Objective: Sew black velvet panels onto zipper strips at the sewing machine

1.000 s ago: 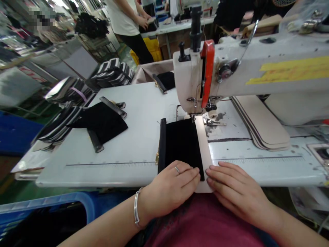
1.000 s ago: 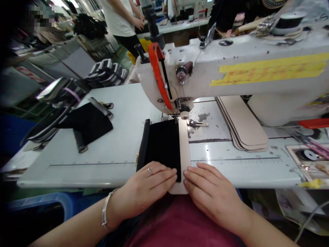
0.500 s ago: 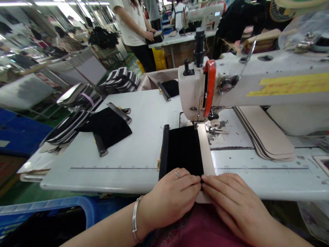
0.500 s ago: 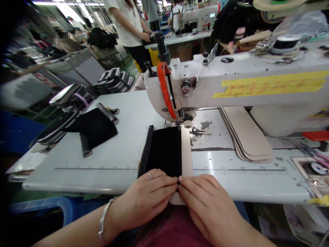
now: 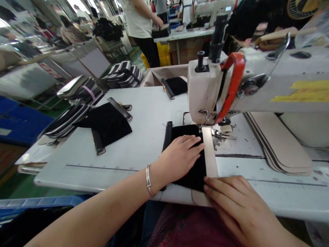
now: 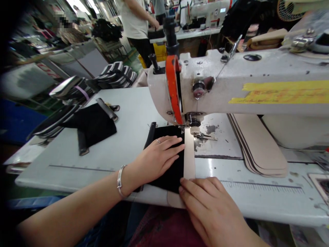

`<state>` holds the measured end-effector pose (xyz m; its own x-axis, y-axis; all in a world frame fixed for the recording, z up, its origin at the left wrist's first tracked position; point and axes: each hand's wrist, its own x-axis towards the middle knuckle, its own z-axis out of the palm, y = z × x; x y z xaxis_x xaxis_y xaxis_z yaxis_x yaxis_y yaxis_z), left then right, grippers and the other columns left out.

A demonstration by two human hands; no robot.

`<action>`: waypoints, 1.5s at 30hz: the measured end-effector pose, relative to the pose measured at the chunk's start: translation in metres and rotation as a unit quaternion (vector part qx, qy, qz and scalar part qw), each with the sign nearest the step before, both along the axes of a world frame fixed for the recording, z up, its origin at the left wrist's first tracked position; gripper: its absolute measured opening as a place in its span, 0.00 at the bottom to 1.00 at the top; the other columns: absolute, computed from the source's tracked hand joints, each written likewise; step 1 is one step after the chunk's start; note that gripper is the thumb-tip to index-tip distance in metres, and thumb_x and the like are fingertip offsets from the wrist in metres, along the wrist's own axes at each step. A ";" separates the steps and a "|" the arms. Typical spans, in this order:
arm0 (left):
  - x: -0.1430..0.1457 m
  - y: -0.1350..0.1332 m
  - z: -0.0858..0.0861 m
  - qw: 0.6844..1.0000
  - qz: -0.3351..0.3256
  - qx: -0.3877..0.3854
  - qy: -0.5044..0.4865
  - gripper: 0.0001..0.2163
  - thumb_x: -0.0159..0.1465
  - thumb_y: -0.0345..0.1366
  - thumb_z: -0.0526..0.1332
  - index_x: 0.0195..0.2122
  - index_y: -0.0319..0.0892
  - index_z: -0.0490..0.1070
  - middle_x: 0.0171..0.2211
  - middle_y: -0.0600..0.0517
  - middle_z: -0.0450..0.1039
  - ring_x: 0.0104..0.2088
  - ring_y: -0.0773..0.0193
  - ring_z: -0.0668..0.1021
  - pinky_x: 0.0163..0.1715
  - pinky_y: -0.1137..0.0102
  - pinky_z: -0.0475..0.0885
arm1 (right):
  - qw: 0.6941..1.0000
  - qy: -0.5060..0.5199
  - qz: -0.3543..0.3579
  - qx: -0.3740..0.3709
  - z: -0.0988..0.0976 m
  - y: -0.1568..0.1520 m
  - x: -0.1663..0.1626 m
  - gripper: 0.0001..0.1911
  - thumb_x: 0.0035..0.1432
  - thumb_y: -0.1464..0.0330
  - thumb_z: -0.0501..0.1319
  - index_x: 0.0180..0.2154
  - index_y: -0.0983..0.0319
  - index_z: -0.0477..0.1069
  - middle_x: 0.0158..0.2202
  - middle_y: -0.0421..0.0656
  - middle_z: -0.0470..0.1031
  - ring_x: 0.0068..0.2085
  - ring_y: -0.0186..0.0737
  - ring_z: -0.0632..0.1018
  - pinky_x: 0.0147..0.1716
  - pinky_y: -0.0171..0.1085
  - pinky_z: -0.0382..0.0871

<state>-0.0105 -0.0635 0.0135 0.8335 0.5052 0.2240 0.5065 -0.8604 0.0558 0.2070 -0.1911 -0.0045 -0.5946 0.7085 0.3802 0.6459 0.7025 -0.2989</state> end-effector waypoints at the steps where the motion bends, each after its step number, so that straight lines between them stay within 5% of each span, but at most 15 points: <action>1: 0.000 0.002 0.000 1.000 -0.001 0.004 -0.005 0.16 0.75 0.35 0.53 0.60 0.38 0.70 0.62 0.43 0.69 0.62 0.53 0.71 0.63 0.55 0.69 | 1.000 -0.002 0.001 -0.004 0.000 0.002 0.000 0.21 0.69 0.75 0.53 0.60 0.65 0.68 0.61 0.47 0.73 0.55 0.46 0.72 0.49 0.46 0.66; 14: 0.007 0.029 -0.003 0.999 0.022 0.006 -0.024 0.16 0.72 0.30 0.55 0.60 0.38 0.69 0.57 0.41 0.70 0.58 0.53 0.73 0.60 0.56 0.71 | 0.998 -0.007 -0.034 -0.054 0.000 0.022 0.002 0.19 0.70 0.72 0.55 0.59 0.60 0.70 0.61 0.47 0.72 0.53 0.47 0.75 0.49 0.47 0.71; 20: -0.008 0.004 0.005 0.993 -0.057 -0.068 -0.072 0.10 0.72 0.37 0.60 0.50 0.41 0.76 0.51 0.46 0.76 0.53 0.57 0.77 0.56 0.59 0.73 | 0.997 0.001 -0.044 -0.061 0.001 0.029 0.004 0.19 0.71 0.71 0.54 0.60 0.59 0.69 0.61 0.46 0.72 0.55 0.46 0.74 0.51 0.49 0.71; 25: -0.017 -0.019 0.004 0.988 -0.107 -0.055 -0.095 0.08 0.72 0.29 0.57 0.47 0.38 0.76 0.47 0.48 0.79 0.48 0.62 0.78 0.52 0.64 0.74 | 0.995 0.059 -0.052 -0.061 -0.002 0.027 0.007 0.13 0.71 0.71 0.56 0.54 0.59 0.73 0.55 0.45 0.76 0.54 0.44 0.75 0.54 0.47 0.71; 45: -0.019 -0.014 -0.007 0.987 -0.128 -0.041 -0.090 0.09 0.74 0.29 0.54 0.47 0.38 0.75 0.51 0.49 0.79 0.50 0.62 0.79 0.52 0.64 0.75 | 0.999 -0.031 -0.017 -0.012 -0.004 0.033 0.011 0.23 0.69 0.75 0.53 0.63 0.62 0.66 0.63 0.46 0.70 0.58 0.47 0.72 0.53 0.49 0.70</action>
<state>-0.0291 -0.0771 0.0068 0.8866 0.3064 0.3464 0.2496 -0.9476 0.1994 0.2177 -0.1580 -0.0087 -0.5921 0.7369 0.3262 0.6872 0.6731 -0.2733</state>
